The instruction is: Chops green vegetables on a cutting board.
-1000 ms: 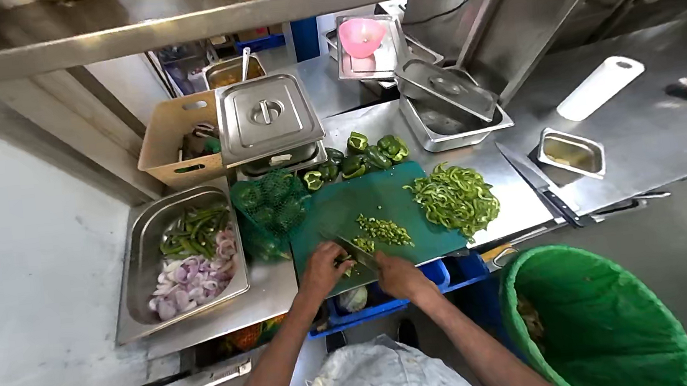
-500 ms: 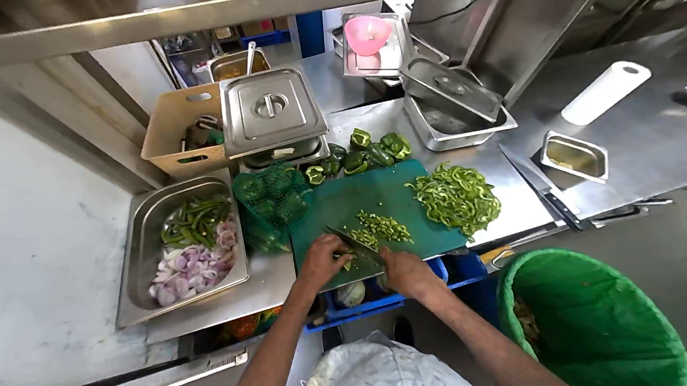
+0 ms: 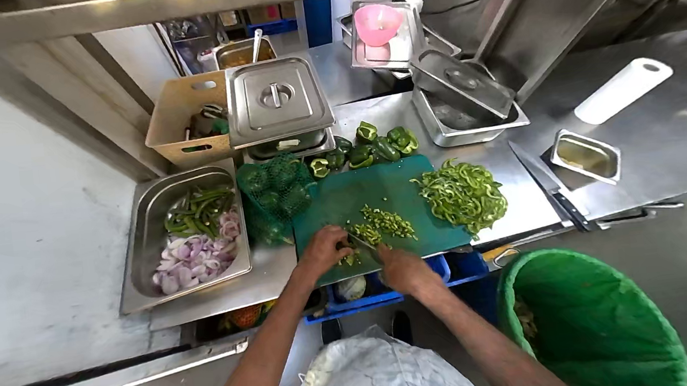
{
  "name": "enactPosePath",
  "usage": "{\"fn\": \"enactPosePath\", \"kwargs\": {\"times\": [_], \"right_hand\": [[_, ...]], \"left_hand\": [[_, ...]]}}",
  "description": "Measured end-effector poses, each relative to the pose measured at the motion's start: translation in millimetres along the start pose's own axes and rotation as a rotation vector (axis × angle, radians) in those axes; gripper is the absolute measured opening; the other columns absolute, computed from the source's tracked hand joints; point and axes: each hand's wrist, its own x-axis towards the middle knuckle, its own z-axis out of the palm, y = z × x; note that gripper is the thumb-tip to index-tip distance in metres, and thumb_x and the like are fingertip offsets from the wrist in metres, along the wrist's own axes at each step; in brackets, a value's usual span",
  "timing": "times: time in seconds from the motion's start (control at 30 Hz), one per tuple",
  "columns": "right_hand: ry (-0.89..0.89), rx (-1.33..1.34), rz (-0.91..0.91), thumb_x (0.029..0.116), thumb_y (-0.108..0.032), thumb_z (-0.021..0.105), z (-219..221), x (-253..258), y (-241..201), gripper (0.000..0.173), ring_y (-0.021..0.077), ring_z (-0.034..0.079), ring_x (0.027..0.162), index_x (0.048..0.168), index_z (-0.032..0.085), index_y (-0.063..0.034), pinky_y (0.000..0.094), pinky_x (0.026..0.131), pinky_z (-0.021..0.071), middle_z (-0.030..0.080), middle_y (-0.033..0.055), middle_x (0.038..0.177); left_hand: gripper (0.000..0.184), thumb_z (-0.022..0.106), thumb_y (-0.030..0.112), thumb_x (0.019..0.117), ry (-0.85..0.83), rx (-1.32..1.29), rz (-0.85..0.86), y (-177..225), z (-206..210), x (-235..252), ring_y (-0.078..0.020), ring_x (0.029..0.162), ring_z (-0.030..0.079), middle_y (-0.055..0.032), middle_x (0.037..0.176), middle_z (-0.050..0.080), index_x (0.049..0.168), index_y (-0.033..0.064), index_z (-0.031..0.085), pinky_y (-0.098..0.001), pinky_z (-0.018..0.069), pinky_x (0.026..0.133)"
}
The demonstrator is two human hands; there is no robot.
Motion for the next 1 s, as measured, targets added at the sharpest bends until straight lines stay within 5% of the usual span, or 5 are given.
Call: {"fn": "enactPosePath", "kwargs": {"times": [0.27, 0.37, 0.6, 0.77, 1.0], "right_hand": [[-0.008, 0.003, -0.02, 0.1012, -0.024, 0.057, -18, -8, 7, 0.042, 0.0413, 0.068, 0.111, 0.142, 0.052, -0.0148, 0.0631, 0.09, 0.0539, 0.069, 0.0204, 0.118], [-0.007, 0.092, -0.014, 0.1049, -0.02, 0.051, 22, 15, -4, 0.047, 0.0418, 0.067, 0.115, 0.15, 0.041, -0.0103, 0.0614, 0.094, 0.0544, 0.066, 0.023, 0.126], [-0.002, 0.142, -0.049, 0.106, -0.021, 0.048, 26, 28, 1, 0.05, 0.0424, 0.066, 0.117, 0.154, 0.038, -0.0114, 0.0617, 0.097, 0.0533, 0.066, 0.0238, 0.127], [-0.016, 0.117, -0.05, 0.1079, -0.023, 0.046, 24, 26, 0, 0.044, 0.043, 0.067, 0.116, 0.149, 0.041, -0.0098, 0.062, 0.096, 0.0532, 0.066, 0.0243, 0.125], [0.036, -0.102, 0.049, 0.1009, -0.015, 0.054, -28, -24, -9, 0.052, 0.0424, 0.067, 0.112, 0.152, 0.046, -0.0186, 0.0617, 0.09, 0.0546, 0.069, 0.0216, 0.12]], "left_hand": [[0.021, 0.081, 0.023, 0.0891, 0.062, -0.001, 0.039, -6, 4, -3, -0.0222, 0.103, 0.069, -0.0092, 0.1, 0.073, 0.09, 0.0029, 0.075, -0.0401, 0.0557, 0.098], [0.02, 0.081, 0.024, 0.089, 0.104, -0.002, 0.024, -7, 10, -6, -0.0197, 0.102, 0.069, -0.0069, 0.1, 0.073, 0.091, 0.0055, 0.075, -0.0385, 0.0566, 0.097], [0.055, 0.085, 0.05, 0.0792, 0.215, 0.003, -0.096, 4, 21, -31, -0.0218, 0.127, 0.059, -0.0056, 0.132, 0.065, 0.122, 0.0176, 0.072, -0.0435, 0.0506, 0.109], [0.031, 0.08, 0.035, 0.0887, 0.241, 0.026, -0.064, -2, 31, -32, -0.02, 0.119, 0.064, -0.004, 0.119, 0.072, 0.112, 0.0144, 0.077, -0.0393, 0.0524, 0.106], [0.016, 0.08, 0.025, 0.0891, 0.121, 0.017, 0.084, -7, 12, -16, -0.0187, 0.107, 0.068, -0.0042, 0.103, 0.075, 0.095, 0.0098, 0.079, -0.0379, 0.0543, 0.101]]}}
